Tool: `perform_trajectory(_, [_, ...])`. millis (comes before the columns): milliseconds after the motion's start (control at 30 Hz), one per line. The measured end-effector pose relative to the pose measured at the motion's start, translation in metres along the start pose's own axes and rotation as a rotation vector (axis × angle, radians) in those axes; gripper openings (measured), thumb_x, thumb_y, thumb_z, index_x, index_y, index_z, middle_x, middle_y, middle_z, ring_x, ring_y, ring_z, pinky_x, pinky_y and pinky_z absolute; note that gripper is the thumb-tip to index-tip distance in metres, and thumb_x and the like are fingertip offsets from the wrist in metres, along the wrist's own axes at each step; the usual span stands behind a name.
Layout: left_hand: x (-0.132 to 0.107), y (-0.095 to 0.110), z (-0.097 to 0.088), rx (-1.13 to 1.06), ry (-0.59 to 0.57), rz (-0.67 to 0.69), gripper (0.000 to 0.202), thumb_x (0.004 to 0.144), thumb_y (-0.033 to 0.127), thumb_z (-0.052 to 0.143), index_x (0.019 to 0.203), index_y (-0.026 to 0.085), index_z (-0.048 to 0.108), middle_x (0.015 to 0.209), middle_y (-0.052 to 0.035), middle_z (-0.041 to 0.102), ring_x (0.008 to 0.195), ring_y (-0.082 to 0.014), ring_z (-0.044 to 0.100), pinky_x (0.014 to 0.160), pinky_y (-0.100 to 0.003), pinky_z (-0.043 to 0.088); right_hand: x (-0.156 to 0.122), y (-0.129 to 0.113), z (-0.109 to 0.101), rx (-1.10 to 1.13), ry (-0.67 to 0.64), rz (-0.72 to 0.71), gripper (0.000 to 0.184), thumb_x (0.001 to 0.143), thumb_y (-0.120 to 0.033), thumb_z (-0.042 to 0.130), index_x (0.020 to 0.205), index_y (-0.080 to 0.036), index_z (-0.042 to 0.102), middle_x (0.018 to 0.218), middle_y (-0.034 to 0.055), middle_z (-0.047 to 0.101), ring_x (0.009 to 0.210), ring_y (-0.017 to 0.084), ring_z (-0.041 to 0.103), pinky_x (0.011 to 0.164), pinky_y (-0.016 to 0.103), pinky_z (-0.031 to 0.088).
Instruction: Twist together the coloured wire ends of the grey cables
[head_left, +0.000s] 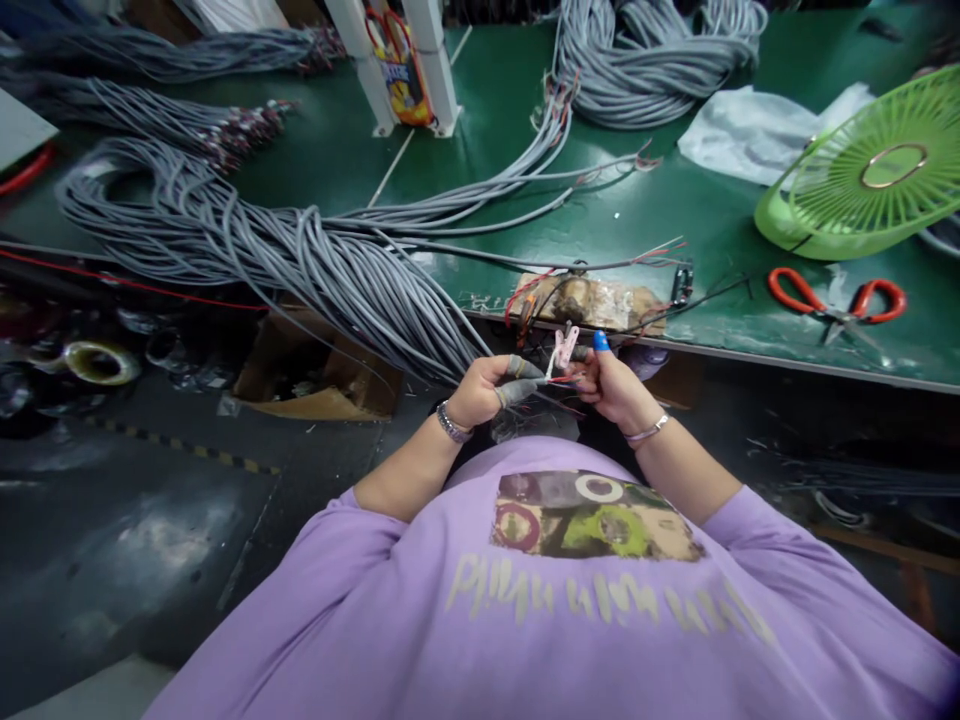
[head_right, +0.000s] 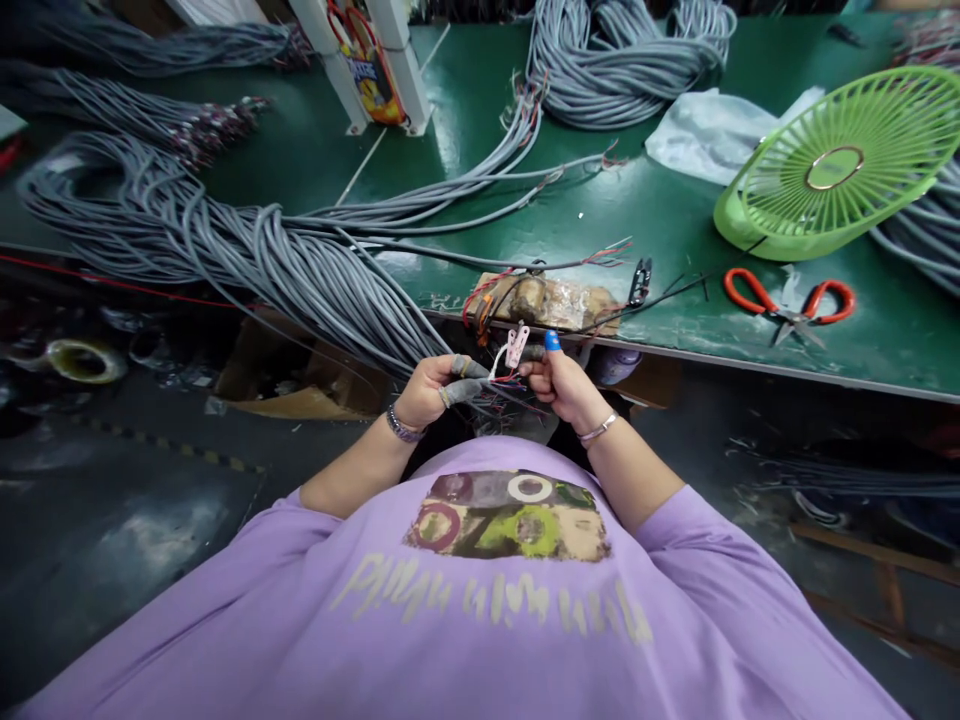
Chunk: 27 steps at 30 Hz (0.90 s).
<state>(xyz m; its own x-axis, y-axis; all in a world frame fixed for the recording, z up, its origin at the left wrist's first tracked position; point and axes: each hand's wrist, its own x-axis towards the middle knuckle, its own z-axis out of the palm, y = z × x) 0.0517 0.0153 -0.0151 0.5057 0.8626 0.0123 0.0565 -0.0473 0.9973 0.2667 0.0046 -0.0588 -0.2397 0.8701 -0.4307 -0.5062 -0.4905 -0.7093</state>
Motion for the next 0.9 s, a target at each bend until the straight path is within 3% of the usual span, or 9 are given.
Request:
perform_trajectory(167, [0.017, -0.006, 0.006, -0.079, 0.061, -0.006, 0.037, 0.068, 0.044, 0.085, 0.086, 0.013, 0.076, 0.073, -0.0027, 0.070, 0.064, -0.0105, 0.060, 0.066, -0.024, 0.050, 0.015, -0.009, 0.015, 0.037, -0.065, -0.050, 0.061, 0.071, -0.076, 0.069, 0.070, -0.018, 0.051, 0.053, -0.0052, 0.045, 0.040, 0.003, 0.028, 0.035, 0.016, 0.012])
perform_trajectory(533, [0.018, -0.018, 0.012, -0.101, 0.039, -0.033, 0.038, 0.069, 0.046, 0.084, 0.084, 0.013, 0.075, 0.072, -0.0017, 0.069, 0.065, -0.0097, 0.058, 0.070, -0.025, 0.050, 0.015, -0.004, 0.026, 0.031, 0.054, -0.166, 0.062, 0.068, -0.074, 0.073, 0.062, -0.017, 0.051, 0.050, -0.0043, 0.043, 0.040, 0.003, 0.030, 0.035, 0.018, 0.016])
perform_trajectory(700, [0.021, -0.021, 0.015, -0.103, 0.014, -0.061, 0.042, 0.064, 0.049, 0.086, 0.081, 0.012, 0.074, 0.074, -0.0025, 0.070, 0.067, -0.0104, 0.060, 0.069, -0.025, 0.050, 0.012, -0.008, 0.032, 0.056, 0.036, -0.198, 0.059, 0.069, -0.071, 0.074, 0.061, -0.017, 0.052, 0.043, -0.0067, 0.036, 0.038, 0.004, 0.028, 0.037, 0.021, 0.020])
perform_trajectory(900, [0.022, -0.021, 0.018, -0.113, 0.018, -0.072, 0.043, 0.062, 0.049, 0.087, 0.080, 0.012, 0.074, 0.072, -0.0019, 0.070, 0.064, -0.0100, 0.059, 0.066, -0.024, 0.049, 0.012, -0.005, 0.033, 0.101, 0.027, -0.134, 0.059, 0.069, -0.072, 0.073, 0.070, -0.016, 0.056, 0.054, -0.0032, 0.050, 0.040, 0.003, 0.027, 0.036, 0.020, 0.014])
